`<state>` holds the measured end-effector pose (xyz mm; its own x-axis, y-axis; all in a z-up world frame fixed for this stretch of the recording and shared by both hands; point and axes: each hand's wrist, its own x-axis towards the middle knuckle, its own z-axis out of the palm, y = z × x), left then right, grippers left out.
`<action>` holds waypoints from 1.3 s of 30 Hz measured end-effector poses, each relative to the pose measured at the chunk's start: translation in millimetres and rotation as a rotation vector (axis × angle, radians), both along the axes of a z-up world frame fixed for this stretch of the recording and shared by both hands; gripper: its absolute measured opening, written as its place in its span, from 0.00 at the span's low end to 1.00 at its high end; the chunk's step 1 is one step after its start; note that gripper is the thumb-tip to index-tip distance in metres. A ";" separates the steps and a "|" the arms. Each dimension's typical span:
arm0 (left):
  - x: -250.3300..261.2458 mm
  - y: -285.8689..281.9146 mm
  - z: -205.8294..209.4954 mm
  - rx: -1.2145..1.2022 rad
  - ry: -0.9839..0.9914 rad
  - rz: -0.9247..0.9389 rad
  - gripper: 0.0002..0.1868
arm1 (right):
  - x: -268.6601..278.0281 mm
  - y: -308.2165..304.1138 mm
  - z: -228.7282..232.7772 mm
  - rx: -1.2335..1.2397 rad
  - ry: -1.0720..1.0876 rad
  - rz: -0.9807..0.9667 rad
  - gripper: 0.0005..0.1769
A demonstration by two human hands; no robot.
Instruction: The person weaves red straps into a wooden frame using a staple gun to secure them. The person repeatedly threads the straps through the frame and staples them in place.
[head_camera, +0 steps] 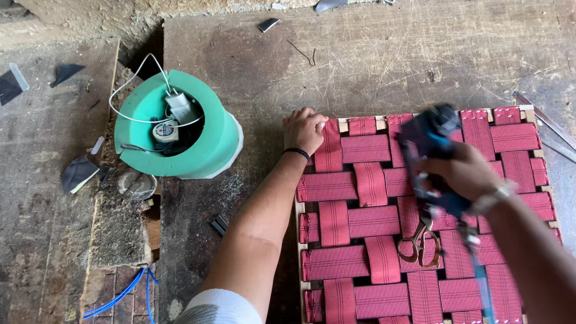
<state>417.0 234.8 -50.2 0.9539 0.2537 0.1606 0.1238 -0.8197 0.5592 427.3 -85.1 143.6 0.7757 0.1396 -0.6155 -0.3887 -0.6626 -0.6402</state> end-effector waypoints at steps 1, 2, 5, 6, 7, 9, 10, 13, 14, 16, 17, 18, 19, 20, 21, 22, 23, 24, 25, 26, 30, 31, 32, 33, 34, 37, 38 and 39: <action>0.6 0.3 1.9 0.002 0.015 -0.002 0.07 | 4.6 30.5 -5.2 0.100 0.080 -0.093 0.12; 0.2 0.7 3.9 0.003 0.030 -0.004 0.07 | 11.7 58.3 -10.6 0.109 0.048 -0.057 0.09; -1.9 0.5 10.1 -0.023 0.142 -0.025 0.11 | 23.9 117.7 -28.1 0.208 0.036 -0.092 0.08; -3.0 1.0 11.8 -0.004 0.137 -0.022 0.11 | 25.6 129.2 -32.7 0.227 0.026 -0.099 0.08; -3.4 1.4 13.6 0.014 0.131 -0.018 0.11 | 28.2 138.5 -36.5 0.247 0.017 -0.105 0.08; -3.3 -2.2 16.6 0.021 0.120 -0.013 0.11 | 29.4 145.7 -40.6 0.225 0.035 -0.106 0.08; -4.2 -2.2 17.7 0.013 0.115 -0.007 0.10 | 28.3 148.3 -42.4 0.215 0.046 -0.103 0.08; -4.6 -1.9 20.7 0.011 0.086 0.007 0.09 | 28.2 153.8 -44.7 0.180 0.030 -0.046 0.08; -4.0 -1.5 21.1 0.015 0.075 0.011 0.09 | 29.3 155.1 -45.4 0.156 0.041 -0.056 0.08; -4.0 -0.9 20.5 -0.004 0.095 0.000 0.11 | 31.1 156.8 -47.4 0.109 0.065 -0.081 0.08; -4.7 -1.1 19.9 -0.013 0.106 -0.008 0.12 | 31.4 157.1 -48.5 0.104 0.069 -0.073 0.08; -4.1 -1.8 19.9 -0.023 0.115 0.000 0.10 | 32.5 156.5 -48.6 0.099 0.071 -0.067 0.08; -3.8 -2.3 20.1 -0.033 0.124 0.007 0.09 | 33.0 155.5 -48.3 0.094 0.072 -0.061 0.08; -4.3 -2.0 20.3 -0.042 0.134 0.016 0.08 | 33.1 155.6 -48.1 0.088 0.080 -0.060 0.08; -4.9 -1.7 20.8 -0.065 0.099 0.028 0.10 | 32.3 155.7 -47.7 0.083 0.087 -0.060 0.08; -5.3 -0.4 21.3 -0.086 0.063 0.039 0.13 | 31.5 156.9 -47.4 0.079 0.093 -0.059 0.08; -5.4 0.8 21.8 -0.107 0.027 0.050 0.16 | 30.1 158.3 -47.3 0.084 0.084 -0.053 0.09; -5.4 1.1 22.1 -0.119 0.023 0.063 0.21 | 28.8 158.7 -46.8 0.088 0.075 -0.047 0.09; -4.8 1.2 21.9 -0.132 0.019 0.076 0.27 | 28.3 159.2 -46.2 0.091 0.066 -0.041 0.09; -5.3 1.9 20.7 -0.143 0.016 0.090 0.33 | 27.4 160.8 -46.3 0.095 0.068 -0.033 0.08; -6.8 6.9 10.0 -0.255 -0.006 0.151 0.34 | 28.3 170.2 -47.1 0.051 0.079 0.008 0.08; -7.2 7.9 6.0 -0.301 -0.050 0.197 0.33 | 28.0 171.3 -47.3 0.025 0.081 0.017 0.08; -5.6 6.5 2.3 -0.350 -0.098 0.240 0.32 | 28.0 170.3 -46.6 0.040 0.080 0.012 0.08; -3.8 4.4 -1.5 -0.337 -0.115 0.266 0.29 | 28.1 169.3 -45.8 0.055 0.080 0.007 0.08; -2.9 4.5 -5.5 -0.321 -0.132 0.298 0.27 | 28.3 171.0 -45.8 0.071 0.081 0.009 0.08; 0.5 4.4 -15.7 -0.318 -0.173 0.355 0.25 | 26.0 177.0 -47.7 0.190 0.089 0.024 0.08; 0.8 5.4 -17.9 -0.323 -0.184 0.366 0.24 | 25.2 179.2 -48.1 0.156 0.079 0.032 0.08; 0.2 6.9 -19.4 -0.339 -0.210 0.376 0.24 | 25.3 181.9 -48.1 0.123 0.068 0.040 0.08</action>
